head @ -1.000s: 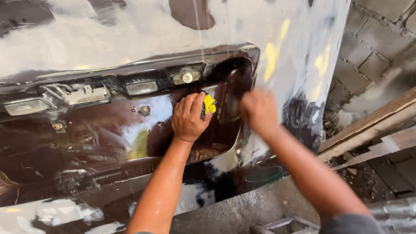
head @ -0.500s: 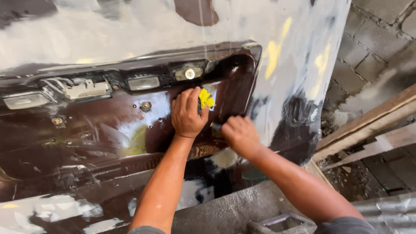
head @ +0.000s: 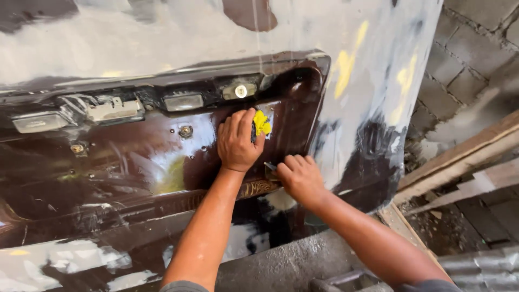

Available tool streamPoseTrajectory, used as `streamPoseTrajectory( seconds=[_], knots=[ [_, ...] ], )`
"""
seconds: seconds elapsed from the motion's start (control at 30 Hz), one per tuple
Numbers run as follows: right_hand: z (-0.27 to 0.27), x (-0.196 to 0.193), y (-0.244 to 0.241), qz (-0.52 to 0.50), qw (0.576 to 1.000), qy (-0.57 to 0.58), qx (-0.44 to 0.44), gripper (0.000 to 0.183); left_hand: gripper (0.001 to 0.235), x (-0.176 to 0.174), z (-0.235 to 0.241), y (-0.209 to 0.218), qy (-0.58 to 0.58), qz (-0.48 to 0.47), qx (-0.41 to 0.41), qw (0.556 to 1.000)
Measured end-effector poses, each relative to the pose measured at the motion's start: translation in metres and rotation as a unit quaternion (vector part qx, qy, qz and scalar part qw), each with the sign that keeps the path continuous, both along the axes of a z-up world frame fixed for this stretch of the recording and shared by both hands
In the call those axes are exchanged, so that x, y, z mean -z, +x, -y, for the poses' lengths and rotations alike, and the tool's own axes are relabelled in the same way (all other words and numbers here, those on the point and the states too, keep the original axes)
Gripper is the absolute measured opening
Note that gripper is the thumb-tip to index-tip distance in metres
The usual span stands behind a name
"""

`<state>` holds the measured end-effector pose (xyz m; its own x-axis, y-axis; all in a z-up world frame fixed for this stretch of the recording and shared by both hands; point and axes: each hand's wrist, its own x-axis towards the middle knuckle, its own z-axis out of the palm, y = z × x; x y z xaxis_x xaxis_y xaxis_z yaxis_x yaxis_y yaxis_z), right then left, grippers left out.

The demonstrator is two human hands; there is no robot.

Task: The person sands a brown car bumper with a sanding block and wipes the surface with a yellow cloth. They dip the cloth into a green bucket of water and continue sanding and wiping the bumper.

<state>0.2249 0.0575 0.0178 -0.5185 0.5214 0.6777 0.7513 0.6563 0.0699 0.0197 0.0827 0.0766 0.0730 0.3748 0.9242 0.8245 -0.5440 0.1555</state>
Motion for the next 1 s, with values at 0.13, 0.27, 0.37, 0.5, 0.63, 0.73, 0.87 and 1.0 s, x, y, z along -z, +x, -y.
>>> streamPoseTrajectory(
  seconds=[0.13,0.27,0.37,0.5,0.63,0.73,0.87,1.0],
  knots=[
    [-0.042,-0.058,0.022,0.038,0.995,0.087,-0.018,0.016,0.054,0.003,0.002,0.001,-0.019,-0.001,0.012,1.000],
    [-0.059,-0.105,0.019,-0.043,0.995,0.085,0.042,0.018,0.054,0.005,0.000,-0.003,-0.018,-0.012,0.006,1.000],
    [-0.033,-0.022,0.014,-0.008,0.995,0.087,0.040,0.015,0.055,0.005,0.000,-0.001,-0.017,-0.008,0.008,1.000],
    [0.009,0.019,0.020,0.033,0.999,0.005,-0.036,0.017,0.054,0.001,0.002,-0.005,-0.020,-0.011,0.006,1.000],
    [-0.046,-0.086,0.042,0.012,0.992,0.122,0.006,0.025,0.055,0.001,-0.003,0.001,-0.026,-0.017,0.006,0.999],
    [-0.054,-0.101,0.040,-0.037,0.984,0.162,0.067,0.027,0.054,0.012,0.002,-0.003,-0.011,-0.022,0.000,1.000],
    [-0.025,-0.022,0.031,-0.023,0.993,0.113,0.020,0.015,0.054,0.004,-0.004,-0.003,-0.008,-0.020,-0.003,1.000],
    [-0.007,-0.008,0.034,0.022,0.997,0.053,-0.047,0.030,0.056,0.007,-0.003,-0.005,-0.018,-0.025,0.003,1.000]
  ],
)
